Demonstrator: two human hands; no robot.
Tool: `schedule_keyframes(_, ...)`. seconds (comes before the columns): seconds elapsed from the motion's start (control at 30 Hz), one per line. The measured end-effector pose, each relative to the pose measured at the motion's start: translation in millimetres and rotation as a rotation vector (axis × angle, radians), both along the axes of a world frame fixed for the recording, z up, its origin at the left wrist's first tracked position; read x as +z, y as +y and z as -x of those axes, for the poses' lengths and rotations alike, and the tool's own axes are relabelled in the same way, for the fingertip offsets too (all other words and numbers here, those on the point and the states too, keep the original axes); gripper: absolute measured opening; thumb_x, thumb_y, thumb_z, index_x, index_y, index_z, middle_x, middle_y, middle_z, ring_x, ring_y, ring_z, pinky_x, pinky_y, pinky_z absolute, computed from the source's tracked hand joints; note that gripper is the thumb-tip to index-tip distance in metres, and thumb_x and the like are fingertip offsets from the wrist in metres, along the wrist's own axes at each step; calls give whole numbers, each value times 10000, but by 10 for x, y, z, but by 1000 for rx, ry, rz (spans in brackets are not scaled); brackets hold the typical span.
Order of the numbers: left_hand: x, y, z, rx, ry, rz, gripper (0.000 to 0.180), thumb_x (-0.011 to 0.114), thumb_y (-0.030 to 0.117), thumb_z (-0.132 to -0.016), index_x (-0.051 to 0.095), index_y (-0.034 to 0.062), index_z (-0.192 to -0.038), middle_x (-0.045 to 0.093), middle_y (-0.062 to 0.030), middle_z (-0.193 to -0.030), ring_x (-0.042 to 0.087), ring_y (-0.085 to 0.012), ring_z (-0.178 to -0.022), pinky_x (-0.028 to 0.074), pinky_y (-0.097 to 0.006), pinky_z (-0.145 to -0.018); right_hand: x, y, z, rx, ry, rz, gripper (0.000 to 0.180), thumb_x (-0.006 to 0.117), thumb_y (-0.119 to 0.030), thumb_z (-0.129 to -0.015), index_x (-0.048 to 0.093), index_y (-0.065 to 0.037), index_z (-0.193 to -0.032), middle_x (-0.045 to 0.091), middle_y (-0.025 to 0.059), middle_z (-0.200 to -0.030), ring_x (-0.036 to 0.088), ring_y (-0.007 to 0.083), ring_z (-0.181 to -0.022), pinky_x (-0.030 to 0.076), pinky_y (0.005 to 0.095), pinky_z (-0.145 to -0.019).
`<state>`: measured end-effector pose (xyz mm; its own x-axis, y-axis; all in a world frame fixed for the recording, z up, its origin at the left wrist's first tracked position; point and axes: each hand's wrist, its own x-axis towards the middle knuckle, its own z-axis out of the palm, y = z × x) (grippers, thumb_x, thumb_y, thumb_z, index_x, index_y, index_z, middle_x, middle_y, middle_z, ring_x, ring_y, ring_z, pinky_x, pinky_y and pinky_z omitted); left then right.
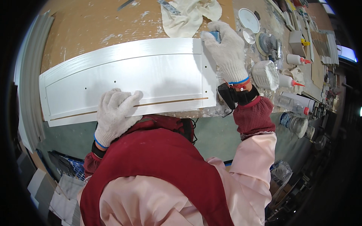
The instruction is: Cleaning and wiping down white wooden furniture panels on a workbench using a cleaning block and a cloth.
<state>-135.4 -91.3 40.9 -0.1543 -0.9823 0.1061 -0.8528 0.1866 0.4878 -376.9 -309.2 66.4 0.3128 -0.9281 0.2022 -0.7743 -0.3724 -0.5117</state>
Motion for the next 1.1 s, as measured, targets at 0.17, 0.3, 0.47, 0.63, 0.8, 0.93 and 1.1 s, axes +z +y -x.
schedule_keyframes(0.17,17,1,-1,5,0,-15,635,801,289,-575,620,204,-1177,567,-32,-1005,527,-303,-1004,446,-438,-904,51,101,20,16,45,-31,306,653,-262,-827,654,-62,-1059,684,123,-937,662,235,-840,513,323,-770)
schedule_keyframes(0.3,11,8,4,6,-6,-11,642,804,283,-569,619,199,-1178,568,-34,-1009,525,-305,-1008,446,-441,-903,91,168,75,8,78,-124,303,645,-252,-821,653,-65,-1059,683,128,-929,664,242,-837,511,326,-774)
schedule_keyframes(0.47,14,2,-3,-7,3,-7,655,806,276,-559,619,193,-1181,571,-36,-1010,527,-305,-1001,446,-444,-898,44,131,7,-21,29,-29,306,648,-251,-826,653,-55,-1060,684,129,-961,663,249,-861,510,325,-792)
schedule_keyframes(0.63,12,1,2,-8,13,-3,669,806,275,-550,619,192,-1187,574,-39,-1002,531,-309,-991,444,-446,-898,-6,71,-27,6,-9,25,318,651,-258,-830,652,-42,-1064,681,128,-992,660,255,-888,509,324,-804)
schedule_keyframes(0.8,12,10,-3,0,4,-3,667,806,283,-559,615,194,-1192,573,-38,-1007,529,-309,-994,445,-444,-896,96,207,3,-13,30,-104,301,649,-228,-824,648,-36,-1056,674,136,-977,657,257,-877,505,335,-797)
schedule_keyframes(0.93,-7,12,-2,2,-3,0,650,800,292,-578,613,194,-1193,570,-37,-1005,527,-309,-996,446,-444,-894,74,294,81,14,43,-119,295,649,-218,-818,645,-34,-1050,670,140,-963,654,266,-863,503,338,-794)
schedule_keyframes(1.1,3,7,-2,-3,6,-1,628,795,287,-585,619,193,-1181,567,-35,-997,530,-307,-992,448,-443,-891,58,241,21,-14,57,-48,293,650,-216,-820,642,-29,-1046,671,143,-972,657,269,-875,506,342,-797)
